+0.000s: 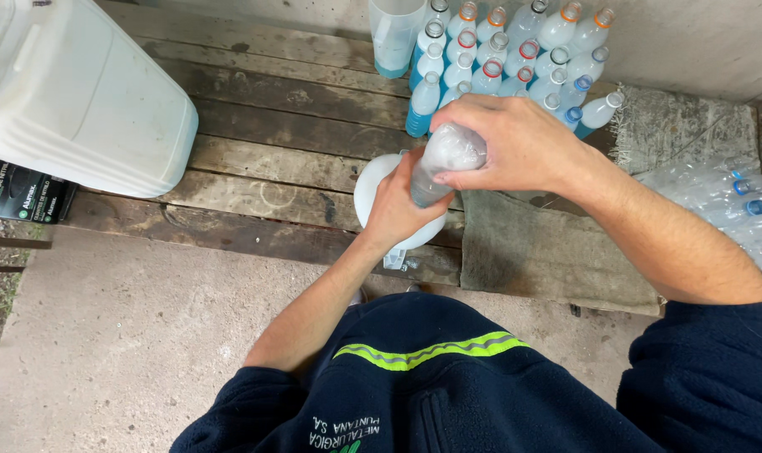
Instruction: The person transfers blue liquid by pouring it from small plastic bottles into a pitcher, then pouring the liquid from the pitcher into a large container using a funnel. They also handle and cap several empty and full bottles on a wooden workbench.
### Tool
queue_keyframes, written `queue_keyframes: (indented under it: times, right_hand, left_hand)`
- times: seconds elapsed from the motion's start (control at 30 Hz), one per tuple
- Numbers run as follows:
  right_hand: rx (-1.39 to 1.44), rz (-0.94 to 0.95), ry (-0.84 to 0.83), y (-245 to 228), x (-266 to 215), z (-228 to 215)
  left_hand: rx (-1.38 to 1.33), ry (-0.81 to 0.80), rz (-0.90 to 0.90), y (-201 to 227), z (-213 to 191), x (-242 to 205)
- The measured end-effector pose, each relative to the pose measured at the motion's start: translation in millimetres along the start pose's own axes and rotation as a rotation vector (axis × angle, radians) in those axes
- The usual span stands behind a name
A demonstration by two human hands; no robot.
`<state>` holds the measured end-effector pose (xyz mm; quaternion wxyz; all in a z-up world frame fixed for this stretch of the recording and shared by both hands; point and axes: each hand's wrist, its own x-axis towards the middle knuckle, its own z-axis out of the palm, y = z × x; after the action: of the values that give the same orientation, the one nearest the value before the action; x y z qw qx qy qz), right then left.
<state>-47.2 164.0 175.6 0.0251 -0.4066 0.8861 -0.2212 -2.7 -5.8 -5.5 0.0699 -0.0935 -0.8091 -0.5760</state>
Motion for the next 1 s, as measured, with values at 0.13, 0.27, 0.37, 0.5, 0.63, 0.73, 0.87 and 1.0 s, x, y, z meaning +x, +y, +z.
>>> queue_keyframes:
  times: [0.13,0.27,0.37,0.5,0.63,0.73,0.87,1.0]
  right_hand:
    - [0.002,0.002,0.008,-5,-1,-1]
    - [-0.035,0.009,0.013,-9,-1,-3]
    - [-0.039,0.015,0.026,-11,-2,-2]
    - [-0.036,0.027,0.041,-14,-3,-4]
    - [-0.048,0.025,0.064,-13,-4,-2]
    - [-0.048,0.026,0.085,-15,-4,-4]
    - [-0.169,0.030,0.015,-32,-1,-18]
    - [-0.148,0.009,0.037,-34,-3,-19]
  left_hand:
    - [-0.016,-0.001,0.029,-1,1,-3]
    - [-0.012,-0.004,0.040,3,-1,-2]
    - [-0.009,-0.013,0.040,4,-3,-1]
    - [-0.014,-0.044,0.043,8,-8,2]
    - [-0.029,-0.059,0.074,5,-11,3]
    - [-0.031,-0.069,0.095,15,-18,3]
    - [0.040,-0.122,0.025,38,-32,4]
    - [0.044,-0.153,0.017,39,-36,5]
